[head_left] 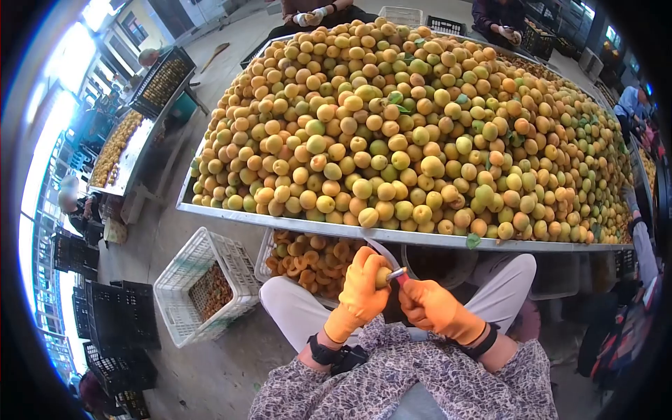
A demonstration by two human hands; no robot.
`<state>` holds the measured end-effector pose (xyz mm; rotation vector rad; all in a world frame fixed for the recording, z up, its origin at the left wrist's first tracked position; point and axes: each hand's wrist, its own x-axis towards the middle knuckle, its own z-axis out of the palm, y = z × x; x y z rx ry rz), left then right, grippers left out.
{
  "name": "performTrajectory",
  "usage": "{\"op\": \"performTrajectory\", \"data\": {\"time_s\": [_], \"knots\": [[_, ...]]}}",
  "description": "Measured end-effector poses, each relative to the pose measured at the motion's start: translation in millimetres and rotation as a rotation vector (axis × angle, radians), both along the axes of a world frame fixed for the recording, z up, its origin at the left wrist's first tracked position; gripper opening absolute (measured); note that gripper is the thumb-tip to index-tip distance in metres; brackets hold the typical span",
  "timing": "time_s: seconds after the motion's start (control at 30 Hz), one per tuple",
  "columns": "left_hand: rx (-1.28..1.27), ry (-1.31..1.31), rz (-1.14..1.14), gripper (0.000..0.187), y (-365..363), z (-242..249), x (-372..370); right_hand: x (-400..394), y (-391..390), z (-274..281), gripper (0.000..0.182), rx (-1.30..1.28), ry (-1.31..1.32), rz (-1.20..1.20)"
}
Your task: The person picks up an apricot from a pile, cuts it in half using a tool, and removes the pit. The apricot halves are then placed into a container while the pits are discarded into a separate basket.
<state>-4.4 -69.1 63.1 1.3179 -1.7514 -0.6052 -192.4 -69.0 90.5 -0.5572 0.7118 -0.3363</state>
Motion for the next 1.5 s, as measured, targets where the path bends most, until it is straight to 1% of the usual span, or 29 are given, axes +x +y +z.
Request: {"op": "performTrajectory", "data": {"time_s": [0.03,0.07,0.13,0.17,0.2,0.23,0.27,0.3,0.33,0.4,0.43,0.47,0.5,0.53,0.6,0.7,0.93,1.03,1.13,1.2,1.3,1.5], "knots": [[-0.027,0.022,0.004,0.037,-2,-2,0,1,0,16,0.044,0.181,-0.033,-0.057],[-0.019,0.031,0.085,0.031,-7,-4,3,-6,6,26,0.044,0.166,-0.039,-0.054],[-0.012,0.24,0.15,0.033,-15,-19,19,-30,21,33,0.05,0.201,-0.454,0.018],[0.023,0.22,0.114,0.042,-13,-15,24,-40,24,33,0.051,0.044,-0.363,-0.055],[0.024,0.213,0.113,0.042,-9,-3,24,-46,28,31,0.052,-0.097,-0.272,-0.137],[0.273,0.507,0.02,0.047,-5,13,20,-41,25,31,0.051,-0.254,-0.091,-0.218],[0.523,0.798,-0.08,0.052,-4,21,18,-40,24,27,0.047,-0.368,0.167,-0.28],[0.565,1.079,-0.245,0.057,-6,19,17,-38,24,28,0.045,-0.426,0.194,-0.314],[0.573,1.324,-0.376,0.054,-6,20,13,-34,24,31,0.044,-0.484,0.221,-0.35],[0.594,1.453,-0.438,0.047,0,26,8,-28,28,37,0.043,-0.442,0.183,-0.35],[0.601,1.445,-0.442,0.047,1,25,7,-25,30,39,0.043,-0.396,0.146,-0.339],[0.551,1.482,-0.478,0.049,1,22,5,-22,31,39,0.043,-0.395,0.141,-0.348],[0.499,1.521,-0.514,0.051,2,20,3,-19,32,40,0.044,-0.414,0.097,-0.291],[0.502,1.518,-0.515,0.051,3,19,2,-17,33,41,0.045,-0.433,0.055,-0.231],[0.533,1.682,-0.443,0.057,4,17,-1,-14,35,41,0.046,-0.471,0.071,-0.189],[0.557,1.692,-0.469,0.062,4,20,-4,-7,36,40,0.046,-0.368,0.017,-0.218],[0.54,1.701,-0.477,0.064,7,23,-15,0,37,35,0.048,-0.379,0.019,-0.2],[0.547,1.722,-0.504,0.066,9,24,-18,1,37,28,0.05,-0.433,0.076,-0.202],[0.52,1.675,-0.541,0.064,12,27,-21,2,37,23,0.052,-0.426,0.092,-0.198],[0.52,1.684,-0.545,0.066,16,30,-24,3,37,23,0.053,-0.62,0.157,-0.224],[0.572,1.737,-0.464,0.071,18,34,-27,2,40,12,0.052,-0.66,0.165,-0.244],[0.534,1.717,-0.498,0.073,17,32,-28,2,39,18,0.052,-0.721,0.205,-0.25]]}}
